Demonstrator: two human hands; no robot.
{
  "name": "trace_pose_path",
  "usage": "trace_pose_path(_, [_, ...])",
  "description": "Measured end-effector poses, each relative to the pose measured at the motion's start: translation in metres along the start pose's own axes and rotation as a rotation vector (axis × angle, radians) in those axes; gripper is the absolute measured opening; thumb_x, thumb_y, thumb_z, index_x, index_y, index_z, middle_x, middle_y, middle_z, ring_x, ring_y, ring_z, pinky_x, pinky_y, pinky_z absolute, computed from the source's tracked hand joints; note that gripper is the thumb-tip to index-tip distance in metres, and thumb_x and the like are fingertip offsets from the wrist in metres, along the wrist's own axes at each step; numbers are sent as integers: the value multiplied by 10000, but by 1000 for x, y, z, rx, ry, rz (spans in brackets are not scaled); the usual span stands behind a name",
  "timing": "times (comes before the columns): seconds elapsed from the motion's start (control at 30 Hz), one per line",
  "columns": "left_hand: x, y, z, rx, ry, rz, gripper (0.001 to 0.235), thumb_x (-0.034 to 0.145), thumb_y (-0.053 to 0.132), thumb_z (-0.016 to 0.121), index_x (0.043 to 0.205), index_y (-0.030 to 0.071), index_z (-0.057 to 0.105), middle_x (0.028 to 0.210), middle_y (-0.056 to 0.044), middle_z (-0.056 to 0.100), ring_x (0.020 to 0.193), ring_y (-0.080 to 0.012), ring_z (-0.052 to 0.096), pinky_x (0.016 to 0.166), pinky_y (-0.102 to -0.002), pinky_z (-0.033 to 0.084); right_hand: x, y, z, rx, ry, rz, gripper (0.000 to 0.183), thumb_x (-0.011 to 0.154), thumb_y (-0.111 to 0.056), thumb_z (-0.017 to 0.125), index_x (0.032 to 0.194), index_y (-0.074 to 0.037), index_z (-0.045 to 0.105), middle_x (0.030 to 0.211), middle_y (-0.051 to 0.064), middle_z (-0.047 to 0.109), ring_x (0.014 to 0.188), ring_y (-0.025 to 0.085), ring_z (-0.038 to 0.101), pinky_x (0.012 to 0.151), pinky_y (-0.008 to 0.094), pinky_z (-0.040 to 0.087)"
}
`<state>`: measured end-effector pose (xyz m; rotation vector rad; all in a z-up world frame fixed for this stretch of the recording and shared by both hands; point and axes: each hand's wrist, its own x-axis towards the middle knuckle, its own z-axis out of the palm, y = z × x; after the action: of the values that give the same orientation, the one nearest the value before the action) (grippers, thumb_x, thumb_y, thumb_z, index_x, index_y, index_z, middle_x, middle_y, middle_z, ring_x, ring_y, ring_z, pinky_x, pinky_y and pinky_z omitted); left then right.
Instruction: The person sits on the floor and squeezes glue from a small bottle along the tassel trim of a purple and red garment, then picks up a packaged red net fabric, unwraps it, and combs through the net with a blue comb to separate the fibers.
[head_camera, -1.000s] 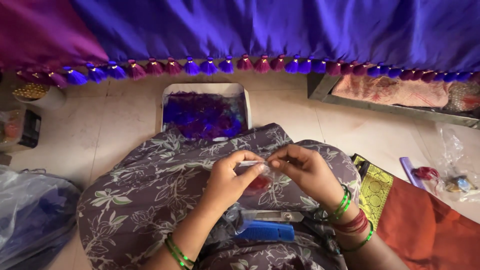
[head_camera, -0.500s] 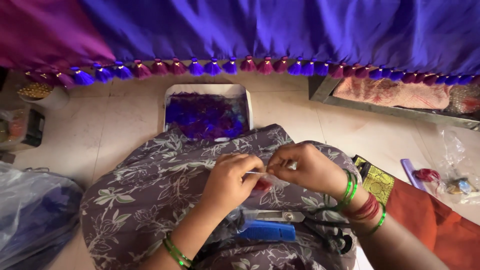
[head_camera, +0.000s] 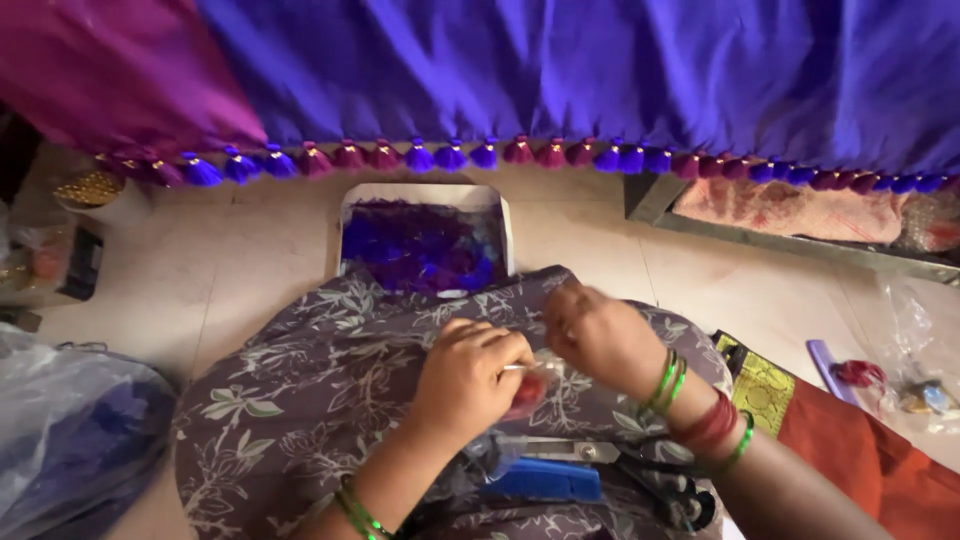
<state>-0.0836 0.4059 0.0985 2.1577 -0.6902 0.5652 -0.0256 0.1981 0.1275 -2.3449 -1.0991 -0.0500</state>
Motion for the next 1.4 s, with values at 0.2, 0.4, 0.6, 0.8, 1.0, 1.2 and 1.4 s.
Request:
trace_pose_path(0.2, [-4,3,-3,-120,99,-93,86,848,104,727,887,92,651,914,-55,748,895,-272,715,844,-402,521,36,35,8,-111,191,292,84,881,-77,688,931,-15,660,883,131,699,781,298,697,724,414,566])
trace_pose_path(0.4, [-6,-16,-19,-75,225,-202,105,860,165,761,913,80,731,867,-88,755,812,-278,725,735,-379,558,51,40,14,10,450,149,156,929,-172,720,1001,-35,743,967,123,759,769,232,727,682,341,601])
trace_pose_path(0.6, [-10,-18,-25,-141,155,-500,195,876,243,762,857,52,730,652,-104,711,518,-255,702,488,-374,519,6,1,47,614,-137,304,472,889,-390,686,1231,-66,706,992,45,770,827,153,706,720,308,611])
trace_pose_path(0.8, [-39,-18,11,-147,-19,-512,275,985,316,686,901,54,680,617,-124,678,531,-274,691,474,-398,497,-22,-10,56,739,35,536,358,903,-226,692,1207,-38,693,1068,74,796,948,161,775,842,335,655])
trace_pose_path(1.0, [-45,-14,8,-793,-48,-943,320,998,358,612,934,52,679,770,-170,723,608,-209,752,510,-361,601,-6,42,34,835,449,545,281,980,-26,589,1247,63,604,957,149,708,826,254,710,796,389,641])
trace_pose_path(1.2, [-46,-37,-2,-340,152,-303,206,998,256,726,975,55,692,941,-99,793,871,-228,783,761,-357,597,39,13,0,382,533,111,416,1072,-81,569,1450,55,463,1423,213,558,1314,334,525,1029,391,476])
trace_pose_path(1.4, [-18,-20,-31,4,7,-643,285,929,347,727,830,79,723,627,-133,681,553,-315,672,526,-418,492,19,-25,28,459,40,242,440,850,-131,763,1276,-74,671,1245,50,717,1043,160,744,890,279,629])
